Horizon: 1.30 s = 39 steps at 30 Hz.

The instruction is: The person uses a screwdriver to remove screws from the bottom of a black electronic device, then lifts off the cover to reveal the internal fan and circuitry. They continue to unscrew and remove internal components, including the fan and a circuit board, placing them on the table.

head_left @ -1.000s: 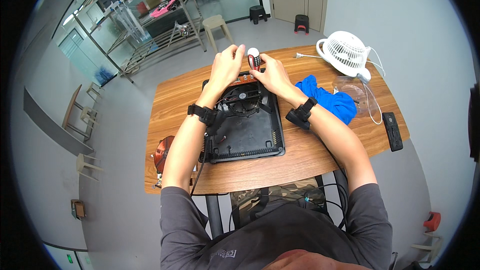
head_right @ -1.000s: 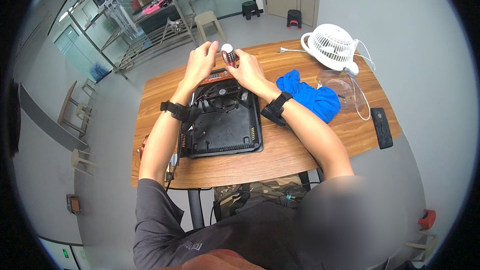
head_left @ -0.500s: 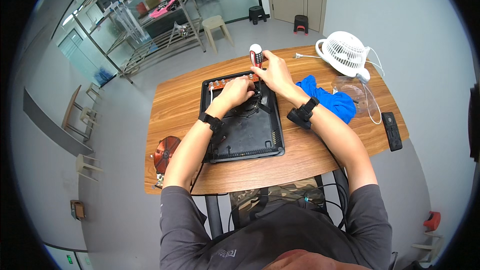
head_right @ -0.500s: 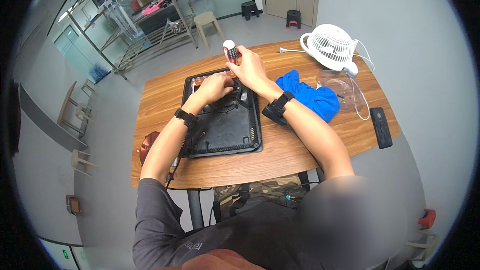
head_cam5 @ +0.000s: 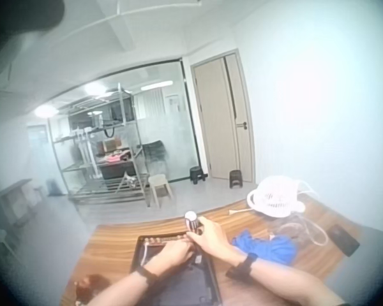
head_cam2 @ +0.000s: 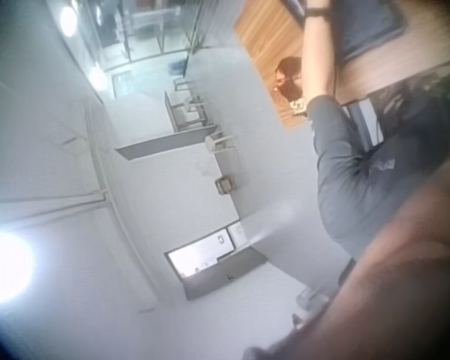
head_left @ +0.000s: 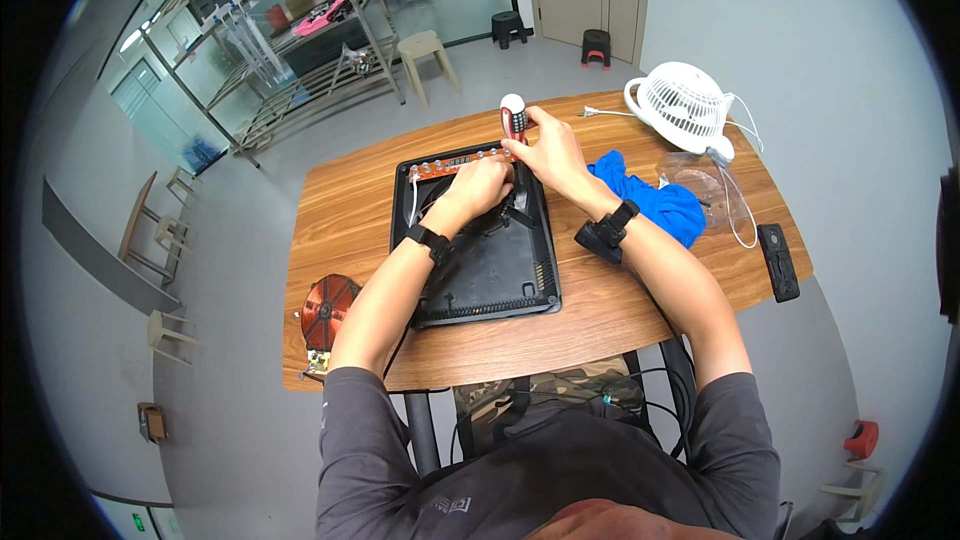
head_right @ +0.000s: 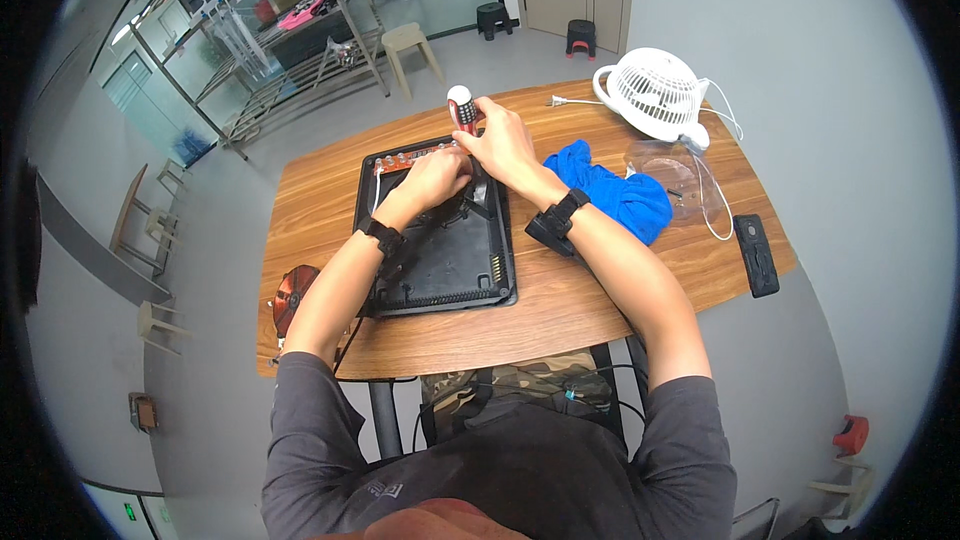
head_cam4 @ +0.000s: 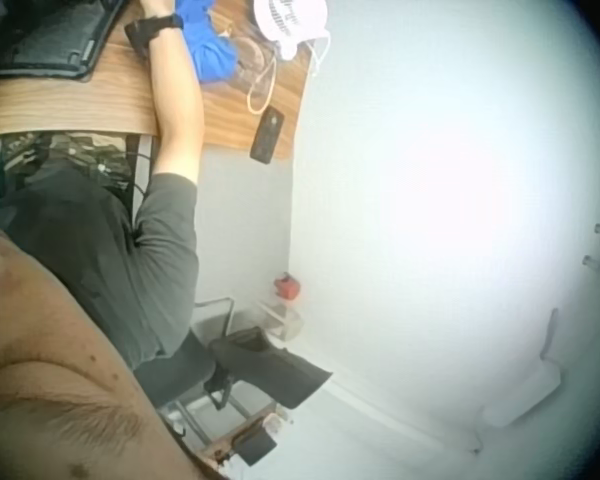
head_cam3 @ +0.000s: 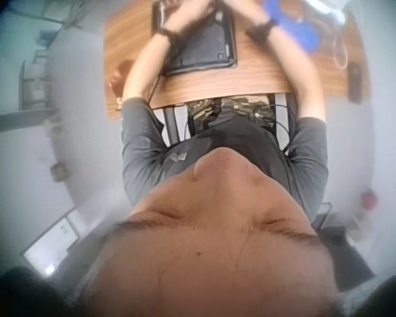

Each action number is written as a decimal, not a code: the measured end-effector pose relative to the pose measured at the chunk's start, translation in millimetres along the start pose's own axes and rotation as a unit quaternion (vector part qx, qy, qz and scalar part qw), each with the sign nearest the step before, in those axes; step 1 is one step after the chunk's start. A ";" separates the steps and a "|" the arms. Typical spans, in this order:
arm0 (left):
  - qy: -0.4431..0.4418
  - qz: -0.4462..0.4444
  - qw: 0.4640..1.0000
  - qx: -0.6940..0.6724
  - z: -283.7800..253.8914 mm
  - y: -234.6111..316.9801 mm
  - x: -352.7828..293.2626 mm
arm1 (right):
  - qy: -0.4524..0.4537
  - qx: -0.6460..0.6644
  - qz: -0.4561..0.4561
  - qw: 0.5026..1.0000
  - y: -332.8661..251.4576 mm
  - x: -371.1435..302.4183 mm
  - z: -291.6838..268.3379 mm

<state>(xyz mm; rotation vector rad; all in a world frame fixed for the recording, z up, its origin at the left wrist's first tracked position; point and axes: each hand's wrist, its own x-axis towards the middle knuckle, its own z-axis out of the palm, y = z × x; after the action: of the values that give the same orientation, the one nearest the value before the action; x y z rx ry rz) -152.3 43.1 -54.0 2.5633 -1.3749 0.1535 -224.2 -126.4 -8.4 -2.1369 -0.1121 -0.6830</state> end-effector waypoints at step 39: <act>-0.007 -0.264 0.960 -0.087 -65.5 -158.4 -225.0 | -0.099 0.038 -0.041 0.994 -68.7 -5.3 47.5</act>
<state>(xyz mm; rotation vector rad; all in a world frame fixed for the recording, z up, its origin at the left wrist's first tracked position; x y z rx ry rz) -144.3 325.8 -59.2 2.6725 -0.6291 -0.0759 -229.7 -46.4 15.7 -2.1312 -0.3294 -0.5046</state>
